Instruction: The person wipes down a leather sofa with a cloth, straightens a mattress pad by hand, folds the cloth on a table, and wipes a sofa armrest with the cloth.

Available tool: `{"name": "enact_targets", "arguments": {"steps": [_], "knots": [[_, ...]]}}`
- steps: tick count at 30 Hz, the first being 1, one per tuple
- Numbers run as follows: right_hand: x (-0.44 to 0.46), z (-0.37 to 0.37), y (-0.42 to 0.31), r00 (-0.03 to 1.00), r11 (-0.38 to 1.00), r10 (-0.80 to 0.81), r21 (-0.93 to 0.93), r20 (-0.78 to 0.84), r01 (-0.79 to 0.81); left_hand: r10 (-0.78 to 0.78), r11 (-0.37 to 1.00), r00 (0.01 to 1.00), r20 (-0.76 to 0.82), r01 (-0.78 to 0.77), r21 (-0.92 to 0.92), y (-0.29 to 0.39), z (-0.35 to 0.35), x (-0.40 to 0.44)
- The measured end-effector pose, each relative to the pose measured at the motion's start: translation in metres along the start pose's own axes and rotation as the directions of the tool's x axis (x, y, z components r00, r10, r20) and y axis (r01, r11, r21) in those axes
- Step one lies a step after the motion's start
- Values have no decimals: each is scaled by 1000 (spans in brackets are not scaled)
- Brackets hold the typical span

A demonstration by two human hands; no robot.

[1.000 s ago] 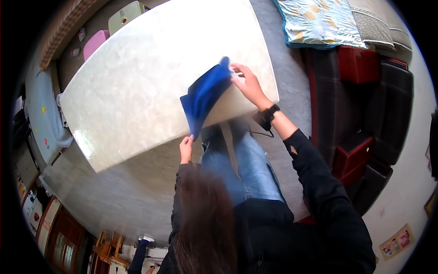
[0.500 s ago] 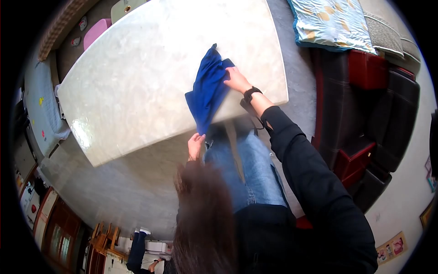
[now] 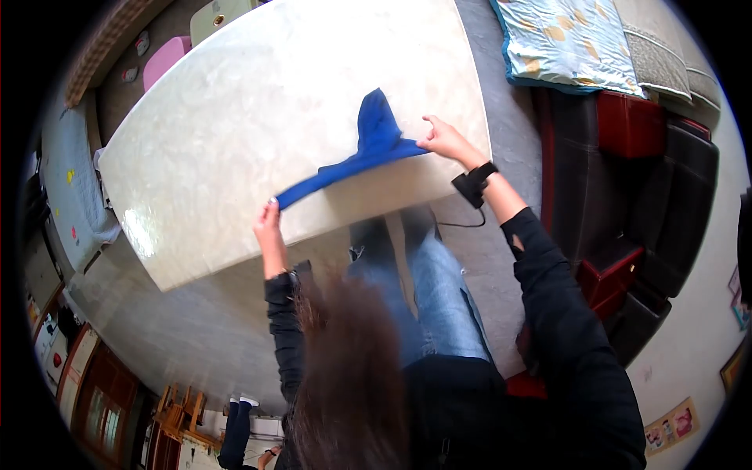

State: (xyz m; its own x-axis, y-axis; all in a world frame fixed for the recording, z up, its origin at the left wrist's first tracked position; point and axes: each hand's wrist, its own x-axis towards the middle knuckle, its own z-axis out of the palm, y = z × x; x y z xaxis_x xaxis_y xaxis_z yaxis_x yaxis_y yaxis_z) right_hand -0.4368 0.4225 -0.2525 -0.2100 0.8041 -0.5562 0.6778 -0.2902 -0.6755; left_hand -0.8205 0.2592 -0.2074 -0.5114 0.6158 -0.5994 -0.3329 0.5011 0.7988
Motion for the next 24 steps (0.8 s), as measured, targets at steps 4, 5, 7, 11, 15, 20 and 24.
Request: {"name": "enact_targets", "arguments": {"steps": [4,5,7,11,15,20,24], "knots": [[20,-67,-49,863,933,-70,339,501,-121,117,993,988,99,-118,2,74,31,36],[21,-82,-63,894,906,-134,419,428,-65,134,991,985,110,-134,-11,91,42,42],[20,-110,-87,917,815,-198,578,347,-42,196,980,970,144,-188,-71,119,63,47],[13,-146,-108,908,680,-310,733,281,6,262,959,944,200,-231,-165,157,82,43],[6,-146,-91,885,565,-371,825,282,-26,161,985,965,205,-146,-88,154,90,30],[-18,-97,-36,947,773,112,572,301,-273,-189,936,956,225,106,335,90,81,17],[-42,-31,34,969,953,181,212,166,-214,-378,793,872,312,131,595,-1,49,29]]}}
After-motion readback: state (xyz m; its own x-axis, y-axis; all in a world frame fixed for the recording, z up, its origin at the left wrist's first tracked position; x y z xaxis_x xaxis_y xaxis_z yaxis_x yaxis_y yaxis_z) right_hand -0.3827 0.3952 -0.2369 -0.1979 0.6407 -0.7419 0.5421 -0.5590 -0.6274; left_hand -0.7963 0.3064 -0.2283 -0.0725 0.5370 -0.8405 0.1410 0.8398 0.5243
